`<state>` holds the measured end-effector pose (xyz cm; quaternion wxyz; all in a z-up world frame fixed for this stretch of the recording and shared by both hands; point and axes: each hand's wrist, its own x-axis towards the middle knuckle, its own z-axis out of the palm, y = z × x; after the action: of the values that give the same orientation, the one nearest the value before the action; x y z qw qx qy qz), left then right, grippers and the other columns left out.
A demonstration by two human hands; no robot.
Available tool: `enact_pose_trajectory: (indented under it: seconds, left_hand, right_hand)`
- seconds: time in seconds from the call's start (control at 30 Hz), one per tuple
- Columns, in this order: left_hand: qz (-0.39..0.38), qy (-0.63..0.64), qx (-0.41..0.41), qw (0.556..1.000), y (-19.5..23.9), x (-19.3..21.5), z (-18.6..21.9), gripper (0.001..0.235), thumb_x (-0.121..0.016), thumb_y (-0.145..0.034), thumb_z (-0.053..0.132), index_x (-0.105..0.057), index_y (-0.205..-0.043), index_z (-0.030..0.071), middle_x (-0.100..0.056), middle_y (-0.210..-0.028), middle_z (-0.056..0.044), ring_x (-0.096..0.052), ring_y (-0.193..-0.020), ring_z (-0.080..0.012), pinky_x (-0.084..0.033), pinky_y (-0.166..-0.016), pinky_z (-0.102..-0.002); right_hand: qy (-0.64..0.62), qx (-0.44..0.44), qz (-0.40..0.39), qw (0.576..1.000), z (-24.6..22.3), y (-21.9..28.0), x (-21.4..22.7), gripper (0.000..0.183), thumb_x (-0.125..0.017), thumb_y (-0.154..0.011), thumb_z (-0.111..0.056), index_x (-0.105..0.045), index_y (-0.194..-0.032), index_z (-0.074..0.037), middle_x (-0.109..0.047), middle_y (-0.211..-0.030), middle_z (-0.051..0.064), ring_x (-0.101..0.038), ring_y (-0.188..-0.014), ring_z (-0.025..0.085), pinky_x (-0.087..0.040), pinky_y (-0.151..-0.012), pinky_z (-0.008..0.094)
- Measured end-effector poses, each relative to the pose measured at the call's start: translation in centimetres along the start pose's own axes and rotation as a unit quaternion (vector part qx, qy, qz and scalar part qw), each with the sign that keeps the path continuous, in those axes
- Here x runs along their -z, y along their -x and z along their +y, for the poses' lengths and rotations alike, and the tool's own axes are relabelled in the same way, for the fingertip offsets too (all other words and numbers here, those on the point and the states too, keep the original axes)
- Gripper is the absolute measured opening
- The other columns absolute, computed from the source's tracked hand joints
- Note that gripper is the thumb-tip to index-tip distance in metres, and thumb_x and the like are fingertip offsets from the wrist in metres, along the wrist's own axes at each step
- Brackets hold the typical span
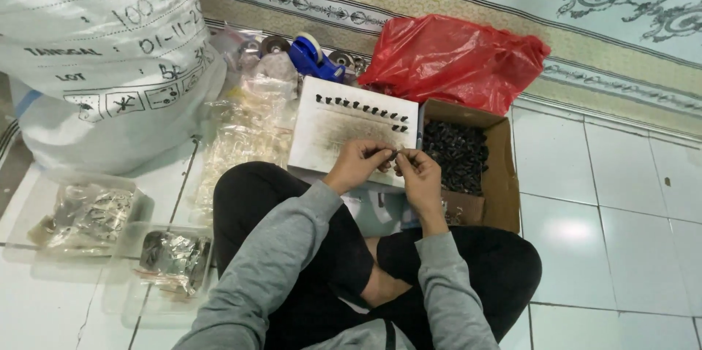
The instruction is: The person sits on the floor and repeatedly picks small black plastic pieces from a cardboard box, then places them into slots on a white board. The person continues this repetitive assembly process for the duration of the clip.
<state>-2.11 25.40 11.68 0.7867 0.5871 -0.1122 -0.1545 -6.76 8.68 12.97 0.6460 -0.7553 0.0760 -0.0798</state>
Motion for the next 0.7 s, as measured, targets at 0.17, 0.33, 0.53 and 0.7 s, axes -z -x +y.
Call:
enact_pose_trajectory:
  seconds: [0.17,0.33,0.53,0.7]
  left_hand:
    - [0.002,-0.012,-0.017,1.0,0.1,0.3,0.5,0.019,-0.068,-0.099,0.005,-0.072,-0.112,-0.008,-0.075,-0.088,-0.025,-0.074,-0.079,-0.0232,-0.064,-0.068,-0.035]
    - [0.018,-0.006,-0.026,0.999,0.1,0.2,0.2,0.017,-0.067,-0.098,0.001,-0.073,-0.111,-0.009,-0.075,-0.09,-0.028,-0.073,-0.079,-0.0239,-0.064,-0.068,-0.035]
    - [0.053,-0.013,-0.034,0.998,-0.7,-0.3,0.2,0.017,-0.066,-0.099,0.003,-0.074,-0.11,-0.008,-0.075,-0.088,-0.025,-0.074,-0.076,-0.0224,-0.065,-0.065,-0.033]
    - [0.09,-0.126,0.024,0.988,-1.3,0.6,1.8,0.038,-0.059,-0.105,0.019,-0.064,-0.132,-0.008,-0.069,-0.123,-0.031,-0.068,-0.117,-0.04,-0.057,-0.097,-0.048]
  right_hand:
    - [-0.027,-0.028,0.026,0.999,-0.4,0.1,-1.1,0.014,-0.072,-0.098,-0.007,-0.072,-0.104,0.005,-0.069,-0.079,0.014,-0.068,-0.075,0.017,-0.06,-0.073,0.033]
    - [-0.065,-0.056,0.052,0.995,0.6,0.0,-1.5,0.016,-0.076,-0.094,-0.007,-0.073,-0.103,0.006,-0.07,-0.079,0.013,-0.07,-0.074,0.016,-0.061,-0.074,0.031]
    - [-0.041,-0.044,0.05,0.997,0.2,-1.7,-1.3,0.015,-0.076,-0.096,-0.007,-0.074,-0.102,0.006,-0.071,-0.077,0.016,-0.07,-0.072,0.018,-0.062,-0.072,0.035]
    - [0.157,0.051,-0.028,0.986,2.2,-6.6,0.2,0.014,-0.079,-0.09,-0.005,-0.077,-0.103,0.0,-0.072,-0.081,0.017,-0.072,-0.076,0.021,-0.059,-0.068,0.035]
